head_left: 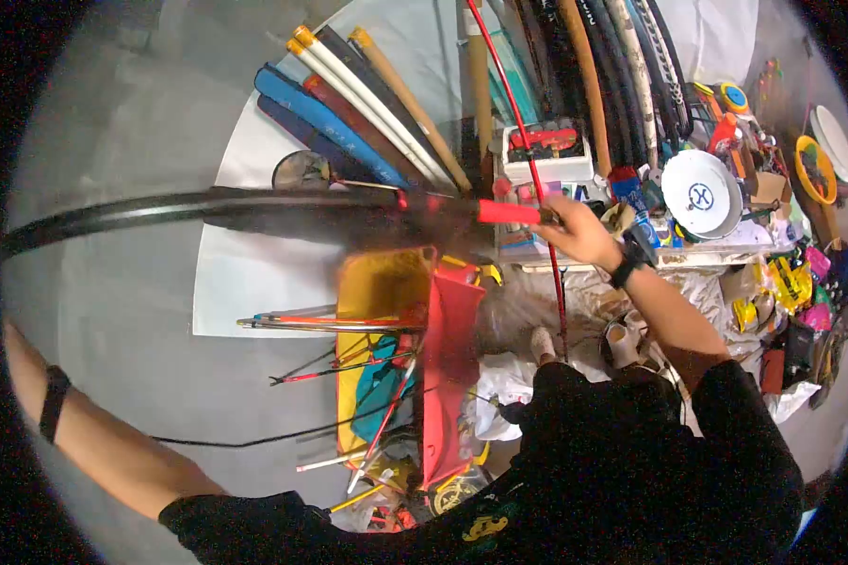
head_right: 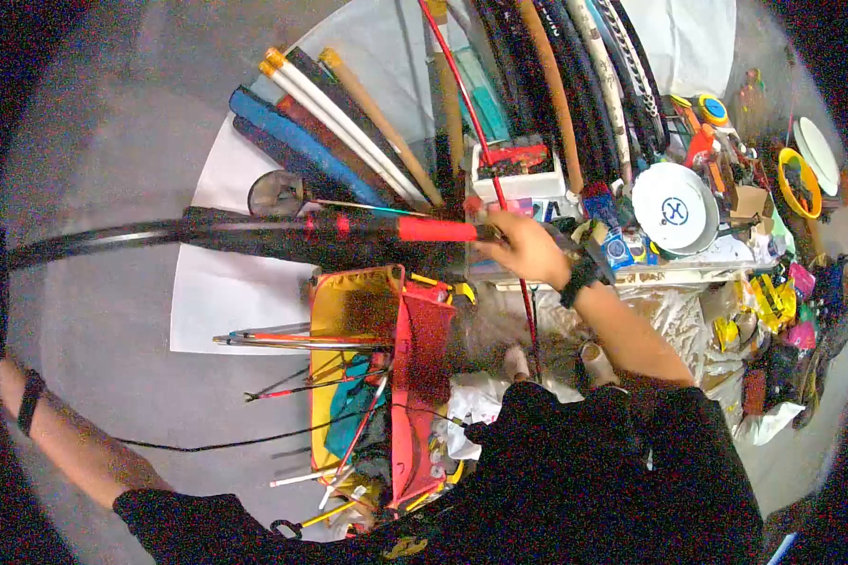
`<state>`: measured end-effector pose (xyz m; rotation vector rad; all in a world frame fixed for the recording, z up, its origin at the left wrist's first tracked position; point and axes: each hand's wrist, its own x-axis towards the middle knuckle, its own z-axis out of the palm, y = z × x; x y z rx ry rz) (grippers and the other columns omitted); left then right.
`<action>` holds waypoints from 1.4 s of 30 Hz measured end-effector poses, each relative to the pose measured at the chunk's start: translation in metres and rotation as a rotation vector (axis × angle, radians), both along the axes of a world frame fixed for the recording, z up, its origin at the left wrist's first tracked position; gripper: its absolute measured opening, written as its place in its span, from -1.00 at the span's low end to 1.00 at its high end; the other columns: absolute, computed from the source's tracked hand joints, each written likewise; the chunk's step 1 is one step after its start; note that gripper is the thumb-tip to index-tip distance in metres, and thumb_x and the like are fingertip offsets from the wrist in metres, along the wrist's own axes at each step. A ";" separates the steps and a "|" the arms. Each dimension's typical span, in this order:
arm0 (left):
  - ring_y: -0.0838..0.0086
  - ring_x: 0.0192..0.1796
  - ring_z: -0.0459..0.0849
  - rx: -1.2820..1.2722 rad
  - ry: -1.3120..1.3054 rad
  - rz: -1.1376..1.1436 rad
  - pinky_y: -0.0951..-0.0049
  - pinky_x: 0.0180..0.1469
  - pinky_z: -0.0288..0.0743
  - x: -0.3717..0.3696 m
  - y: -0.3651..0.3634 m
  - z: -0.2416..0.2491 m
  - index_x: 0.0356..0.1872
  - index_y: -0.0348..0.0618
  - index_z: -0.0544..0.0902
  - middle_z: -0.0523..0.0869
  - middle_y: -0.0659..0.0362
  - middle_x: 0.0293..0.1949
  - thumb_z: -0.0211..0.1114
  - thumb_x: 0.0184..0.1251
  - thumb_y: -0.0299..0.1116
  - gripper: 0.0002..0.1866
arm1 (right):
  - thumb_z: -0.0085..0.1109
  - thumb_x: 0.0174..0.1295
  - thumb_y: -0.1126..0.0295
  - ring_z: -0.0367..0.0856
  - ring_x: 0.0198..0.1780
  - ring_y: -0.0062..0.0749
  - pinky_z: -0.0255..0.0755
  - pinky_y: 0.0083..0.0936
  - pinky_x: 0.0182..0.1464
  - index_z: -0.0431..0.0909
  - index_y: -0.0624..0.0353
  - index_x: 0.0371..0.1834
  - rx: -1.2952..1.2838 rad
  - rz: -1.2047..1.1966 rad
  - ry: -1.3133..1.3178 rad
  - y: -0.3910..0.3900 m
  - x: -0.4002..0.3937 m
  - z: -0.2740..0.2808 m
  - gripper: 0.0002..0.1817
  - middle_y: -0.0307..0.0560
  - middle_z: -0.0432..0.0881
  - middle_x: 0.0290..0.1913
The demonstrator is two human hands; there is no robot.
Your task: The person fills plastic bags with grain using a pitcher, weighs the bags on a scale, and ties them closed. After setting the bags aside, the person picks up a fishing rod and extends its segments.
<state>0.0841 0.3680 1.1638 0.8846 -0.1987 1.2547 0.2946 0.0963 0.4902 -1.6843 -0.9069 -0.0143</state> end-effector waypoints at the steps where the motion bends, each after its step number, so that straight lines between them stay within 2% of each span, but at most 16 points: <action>1: 0.35 -0.50 0.63 0.066 0.046 -0.025 0.43 -0.64 0.55 -0.002 0.033 -0.001 -0.21 -0.38 0.44 0.58 0.05 -0.44 -0.02 0.25 -0.52 -0.84 | 0.30 0.01 0.23 0.57 -0.37 -0.02 0.42 -0.26 -0.34 0.53 0.20 -0.27 -0.131 0.001 -0.009 -0.019 -0.004 -0.001 -0.69 0.08 0.56 -0.45; 2: 0.39 -0.51 0.63 -0.059 0.037 -0.066 0.45 -0.70 0.51 0.008 0.033 -0.020 -0.22 -0.35 0.46 0.59 0.05 -0.47 -0.02 0.28 -0.47 -0.84 | 0.31 -0.01 0.23 0.55 -0.43 0.00 0.38 -0.25 -0.40 0.52 0.20 -0.38 -0.180 -0.009 0.019 -0.038 -0.008 -0.007 -0.72 0.07 0.53 -0.52; 4: 0.36 -0.57 0.62 0.024 0.101 -0.192 0.49 -0.78 0.46 0.009 0.099 -0.026 -0.09 -0.34 0.43 0.60 0.03 -0.44 -0.04 0.31 -0.44 -0.77 | 0.32 -0.05 0.23 0.50 -0.54 -0.01 0.32 -0.28 -0.49 0.45 0.20 -0.62 -0.277 -0.071 0.068 -0.070 -0.017 -0.007 -0.70 0.07 0.47 -0.64; 8: 0.45 -0.40 0.28 0.073 0.259 -0.442 0.44 -0.36 0.23 0.029 0.149 -0.072 -0.31 -0.22 0.33 0.25 0.21 -0.49 -0.27 0.37 -0.36 -0.79 | 0.29 -0.05 0.34 0.44 -0.63 -0.09 0.31 -0.31 -0.52 0.52 0.29 -0.56 -0.333 -0.021 0.158 -0.124 -0.029 0.000 -0.77 0.13 0.45 -0.66; 12: 0.47 -0.50 0.23 0.021 0.259 -0.459 0.45 -0.45 0.17 0.068 0.156 -0.105 -0.37 -0.20 0.29 0.21 0.21 -0.55 -0.32 0.40 -0.34 -0.77 | 0.24 -0.05 0.37 0.44 -0.64 -0.33 0.33 -0.38 -0.50 0.57 0.33 -0.53 -0.445 0.038 0.292 -0.170 -0.032 -0.004 -0.81 0.07 0.49 -0.66; 13: 0.48 -0.53 0.21 0.002 0.262 -0.453 0.46 -0.49 0.14 0.075 0.157 -0.114 -0.39 -0.19 0.27 0.19 0.21 -0.57 -0.34 0.41 -0.33 -0.76 | 0.25 -0.08 0.35 0.45 -0.62 -0.27 0.34 -0.36 -0.48 0.55 0.32 -0.54 -0.495 0.058 0.411 -0.179 -0.032 0.007 -0.79 0.09 0.49 -0.65; 16: 0.52 -0.61 0.17 -0.095 0.221 -0.536 0.49 -0.58 0.10 0.099 0.134 -0.155 -0.41 -0.20 0.27 0.15 0.22 -0.63 -0.35 0.42 -0.34 -0.73 | 0.24 -0.11 0.34 0.49 -0.59 -0.11 0.36 -0.30 -0.47 0.55 0.28 -0.53 -0.613 -0.002 0.320 -0.203 -0.033 -0.010 -0.80 0.11 0.50 -0.63; 18: 0.52 -0.62 0.17 -0.118 0.212 -0.547 0.50 -0.60 0.08 0.110 0.152 -0.172 -0.41 -0.20 0.28 0.15 0.22 -0.64 -0.35 0.43 -0.31 -0.72 | 0.23 -0.16 0.36 0.52 -0.52 0.02 0.38 -0.24 -0.44 0.53 0.24 -0.49 -0.499 -0.177 0.029 -0.216 -0.037 -0.019 -0.80 0.12 0.50 -0.62; 21: 0.54 -0.66 0.16 -0.160 0.180 -0.500 0.51 -0.66 0.05 0.115 0.201 -0.188 -0.40 -0.20 0.31 0.16 0.23 -0.66 -0.33 0.45 -0.25 -0.68 | 0.22 -0.19 0.38 0.52 -0.48 0.03 0.39 -0.21 -0.41 0.48 0.20 -0.43 -0.574 -0.467 -0.065 -0.232 -0.049 -0.020 -0.77 0.10 0.49 -0.60; 23: 0.55 -0.68 0.16 -0.184 0.172 -0.464 0.52 -0.70 0.03 0.124 0.215 -0.196 -0.39 -0.21 0.33 0.17 0.24 -0.67 -0.31 0.46 -0.20 -0.66 | 0.21 -0.17 0.40 0.54 -0.46 -0.01 0.39 -0.22 -0.39 0.43 0.18 -0.41 -0.587 -0.494 -0.084 -0.239 -0.057 -0.022 -0.77 0.06 0.50 -0.56; 24: 0.55 -0.68 0.16 -0.229 0.224 -0.340 0.53 -0.70 0.03 0.129 0.191 -0.204 -0.42 -0.19 0.33 0.17 0.24 -0.67 -0.34 0.47 -0.17 -0.62 | 0.20 -0.16 0.42 0.54 -0.45 -0.02 0.40 -0.22 -0.38 0.43 0.17 -0.41 -0.626 -0.557 -0.134 -0.243 -0.061 -0.033 -0.78 0.04 0.51 -0.54; 29: 0.54 -0.66 0.18 -0.200 0.286 -0.459 0.53 -0.67 0.05 0.138 0.199 -0.235 -0.42 -0.17 0.33 0.18 0.26 -0.67 -0.32 0.44 -0.20 -0.66 | 0.19 -0.18 0.46 0.54 -0.42 -0.05 0.41 -0.21 -0.36 0.42 0.16 -0.43 -0.634 -0.700 -0.224 -0.259 -0.068 -0.040 -0.79 -0.01 0.51 -0.51; 33: 0.53 -0.62 0.24 0.155 0.472 -0.296 0.49 -0.60 0.09 0.138 0.262 -0.231 -0.41 -0.15 0.35 0.21 0.28 -0.66 -0.20 0.36 -0.31 -0.79 | 0.20 -0.18 0.46 0.54 -0.44 -0.07 0.40 -0.21 -0.38 0.42 0.15 -0.44 -0.598 -0.753 -0.251 -0.263 -0.071 -0.024 -0.79 -0.02 0.50 -0.53; 38: 0.50 -0.56 0.32 1.273 0.667 0.551 0.45 -0.52 0.14 0.125 0.368 -0.197 -0.39 -0.12 0.38 0.24 0.31 -0.64 -0.05 0.27 -0.44 -0.94 | 0.30 -0.18 0.34 0.51 -0.45 0.05 0.33 -0.22 -0.44 0.44 0.17 -0.47 -0.559 -0.332 0.130 -0.279 -0.074 0.007 -0.74 0.05 0.50 -0.55; 39: 0.50 -0.55 0.33 1.367 0.622 0.609 0.44 -0.51 0.15 0.124 0.395 -0.189 -0.39 -0.11 0.38 0.25 0.31 -0.64 -0.02 0.25 -0.47 -0.96 | 0.29 -0.14 0.32 0.52 -0.44 0.05 0.35 -0.21 -0.42 0.47 0.17 -0.44 -0.604 -0.280 0.206 -0.284 -0.077 0.014 -0.75 0.07 0.52 -0.53; 42: 0.42 -0.48 0.40 1.408 0.560 0.732 0.40 -0.42 0.26 0.096 0.342 -0.193 -0.43 -0.20 0.47 0.39 0.21 -0.57 0.03 0.20 -0.42 -0.90 | 0.26 -0.08 0.24 0.53 -0.45 0.07 0.40 -0.20 -0.40 0.51 0.14 -0.47 -0.697 -0.254 0.302 -0.336 -0.087 -0.035 -0.78 0.07 0.54 -0.56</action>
